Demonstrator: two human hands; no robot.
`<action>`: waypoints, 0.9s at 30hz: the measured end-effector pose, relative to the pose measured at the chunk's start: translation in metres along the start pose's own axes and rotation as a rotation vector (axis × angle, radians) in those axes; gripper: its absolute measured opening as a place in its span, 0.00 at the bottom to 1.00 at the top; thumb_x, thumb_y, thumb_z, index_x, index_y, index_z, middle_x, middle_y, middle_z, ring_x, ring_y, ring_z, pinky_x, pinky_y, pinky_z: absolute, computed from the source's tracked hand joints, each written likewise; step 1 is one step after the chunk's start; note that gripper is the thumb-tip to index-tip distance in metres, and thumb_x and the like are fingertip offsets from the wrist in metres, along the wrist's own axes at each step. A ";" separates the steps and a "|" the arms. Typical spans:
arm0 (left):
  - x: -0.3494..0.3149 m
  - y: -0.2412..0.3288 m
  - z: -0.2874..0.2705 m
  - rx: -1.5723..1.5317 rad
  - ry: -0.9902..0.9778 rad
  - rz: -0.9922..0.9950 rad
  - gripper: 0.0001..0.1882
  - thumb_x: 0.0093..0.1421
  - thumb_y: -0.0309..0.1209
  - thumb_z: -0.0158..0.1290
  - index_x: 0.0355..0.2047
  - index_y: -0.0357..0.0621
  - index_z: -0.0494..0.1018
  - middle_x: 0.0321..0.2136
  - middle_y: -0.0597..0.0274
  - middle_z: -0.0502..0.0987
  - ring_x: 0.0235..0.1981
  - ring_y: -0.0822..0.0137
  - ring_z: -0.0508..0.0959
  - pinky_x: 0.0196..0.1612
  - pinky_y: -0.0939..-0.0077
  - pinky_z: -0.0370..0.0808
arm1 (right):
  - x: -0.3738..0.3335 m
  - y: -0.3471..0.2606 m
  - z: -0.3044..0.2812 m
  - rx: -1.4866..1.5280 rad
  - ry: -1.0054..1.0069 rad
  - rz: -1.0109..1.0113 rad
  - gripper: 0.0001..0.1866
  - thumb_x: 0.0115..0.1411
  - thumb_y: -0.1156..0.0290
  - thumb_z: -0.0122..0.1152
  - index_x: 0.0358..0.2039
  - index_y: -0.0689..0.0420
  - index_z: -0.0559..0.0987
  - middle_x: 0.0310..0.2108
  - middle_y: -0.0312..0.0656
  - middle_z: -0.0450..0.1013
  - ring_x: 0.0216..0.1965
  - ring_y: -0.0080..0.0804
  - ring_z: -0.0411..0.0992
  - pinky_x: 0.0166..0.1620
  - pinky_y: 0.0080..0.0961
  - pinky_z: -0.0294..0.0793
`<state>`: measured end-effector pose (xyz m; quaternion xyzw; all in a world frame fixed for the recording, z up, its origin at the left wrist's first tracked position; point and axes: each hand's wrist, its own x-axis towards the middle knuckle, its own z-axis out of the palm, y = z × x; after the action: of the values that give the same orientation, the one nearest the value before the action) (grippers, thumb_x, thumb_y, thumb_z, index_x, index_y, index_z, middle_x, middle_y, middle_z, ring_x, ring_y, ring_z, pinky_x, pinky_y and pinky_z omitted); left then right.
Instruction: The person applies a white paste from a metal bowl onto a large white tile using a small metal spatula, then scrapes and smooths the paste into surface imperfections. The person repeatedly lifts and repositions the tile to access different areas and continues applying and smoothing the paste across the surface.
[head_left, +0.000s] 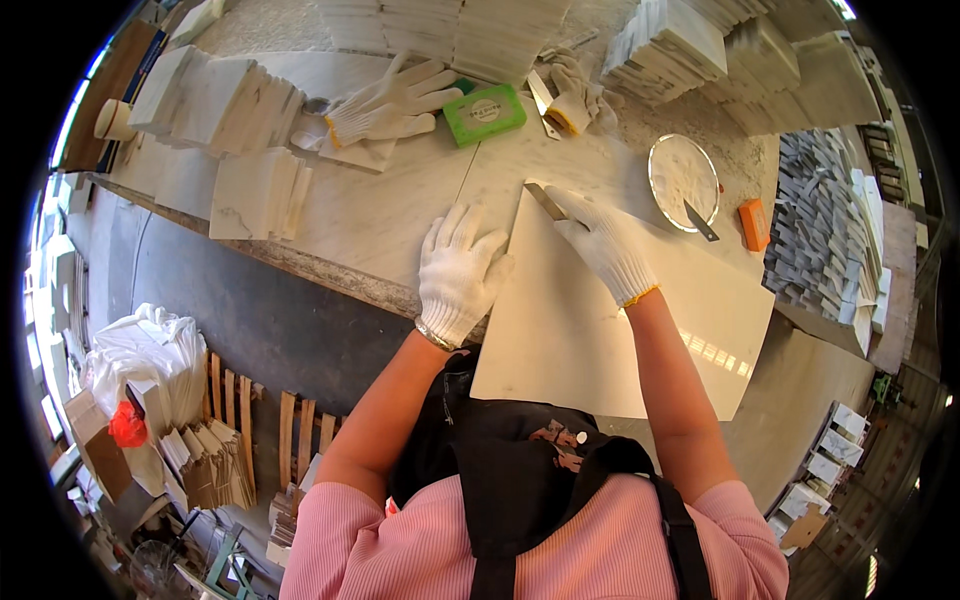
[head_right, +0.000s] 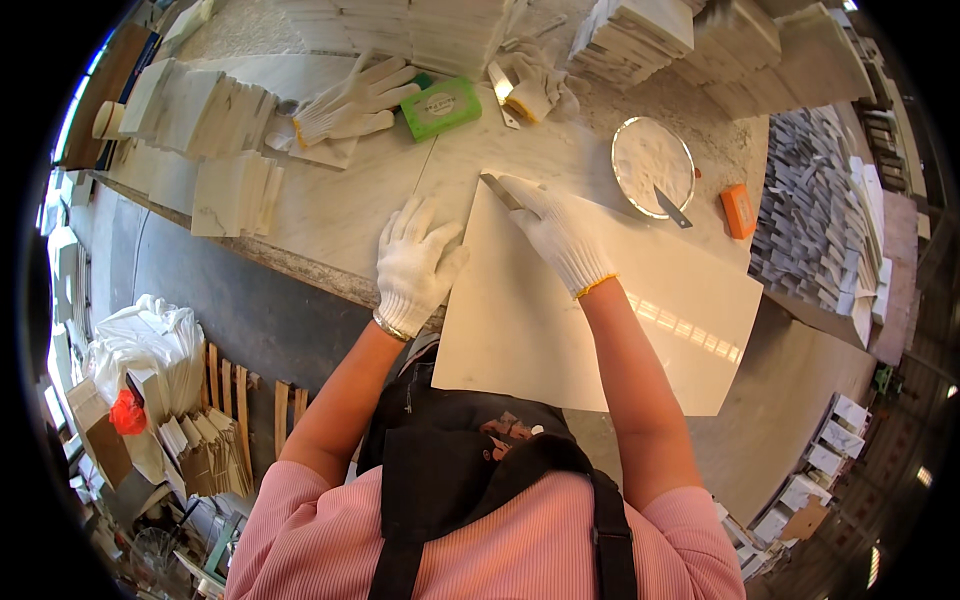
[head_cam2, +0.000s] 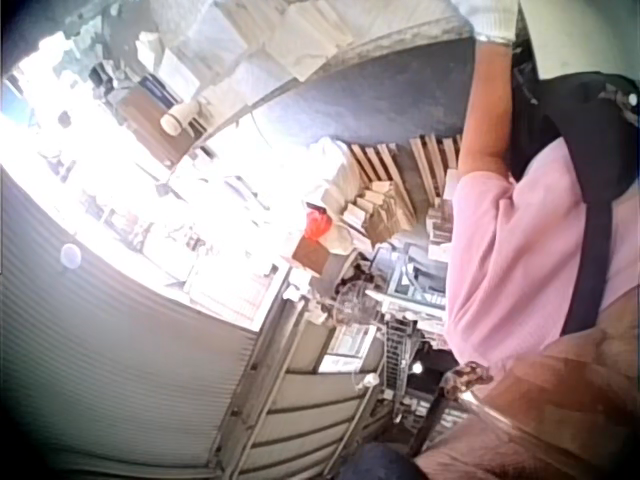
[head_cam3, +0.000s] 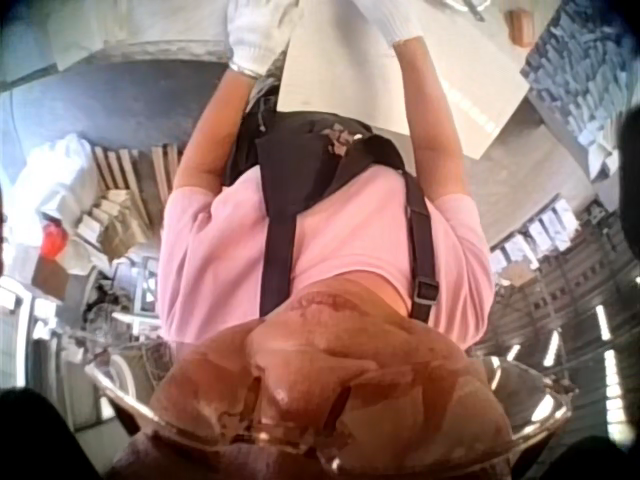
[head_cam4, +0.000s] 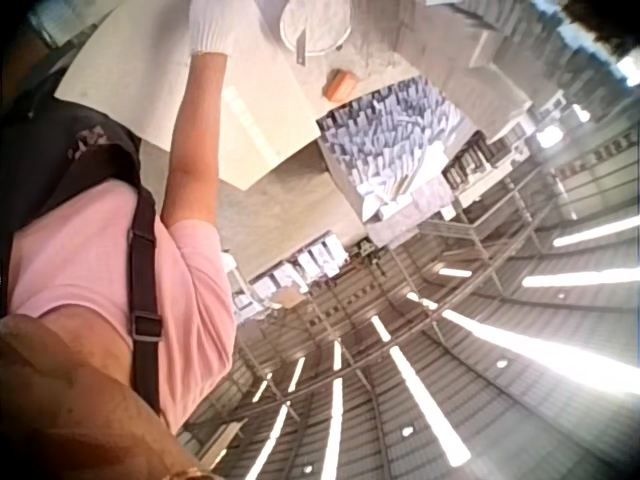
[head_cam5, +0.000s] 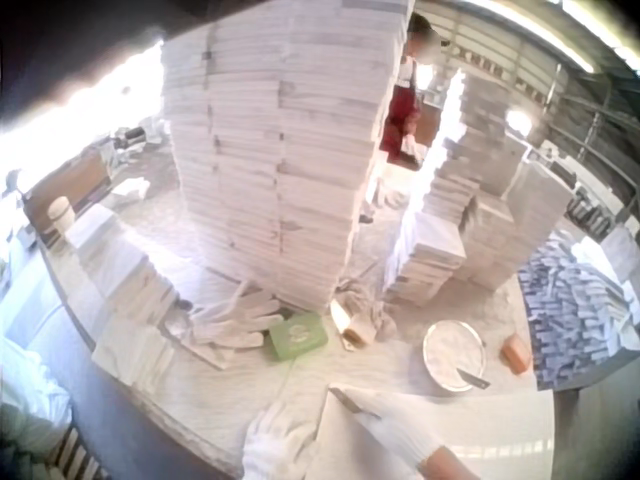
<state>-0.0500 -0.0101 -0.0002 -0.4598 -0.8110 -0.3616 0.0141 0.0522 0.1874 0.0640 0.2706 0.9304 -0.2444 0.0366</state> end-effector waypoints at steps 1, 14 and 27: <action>0.000 0.000 0.000 0.003 0.000 -0.003 0.18 0.52 0.41 0.63 0.42 0.51 0.80 0.58 0.51 0.71 0.61 0.46 0.68 0.63 0.48 0.63 | 0.002 0.000 0.001 0.015 0.011 -0.012 0.22 0.58 0.65 0.62 0.55 0.40 0.78 0.36 0.45 0.77 0.39 0.46 0.75 0.40 0.39 0.74; 0.002 0.004 -0.001 0.015 0.009 -0.009 0.15 0.52 0.39 0.64 0.39 0.50 0.80 0.58 0.53 0.72 0.60 0.49 0.69 0.63 0.49 0.63 | 0.006 -0.001 0.003 0.042 0.013 -0.068 0.22 0.59 0.67 0.62 0.56 0.41 0.78 0.36 0.46 0.77 0.38 0.45 0.75 0.41 0.36 0.75; 0.000 0.002 0.000 0.019 0.015 -0.015 0.15 0.50 0.39 0.66 0.37 0.51 0.79 0.57 0.52 0.72 0.59 0.49 0.70 0.63 0.50 0.63 | -0.021 -0.003 0.002 0.073 -0.151 -0.099 0.23 0.59 0.68 0.61 0.56 0.41 0.78 0.36 0.46 0.75 0.40 0.45 0.74 0.45 0.36 0.74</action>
<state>-0.0484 -0.0089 0.0010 -0.4507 -0.8177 -0.3574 0.0219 0.0683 0.1745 0.0679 0.2064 0.9277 -0.2992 0.0848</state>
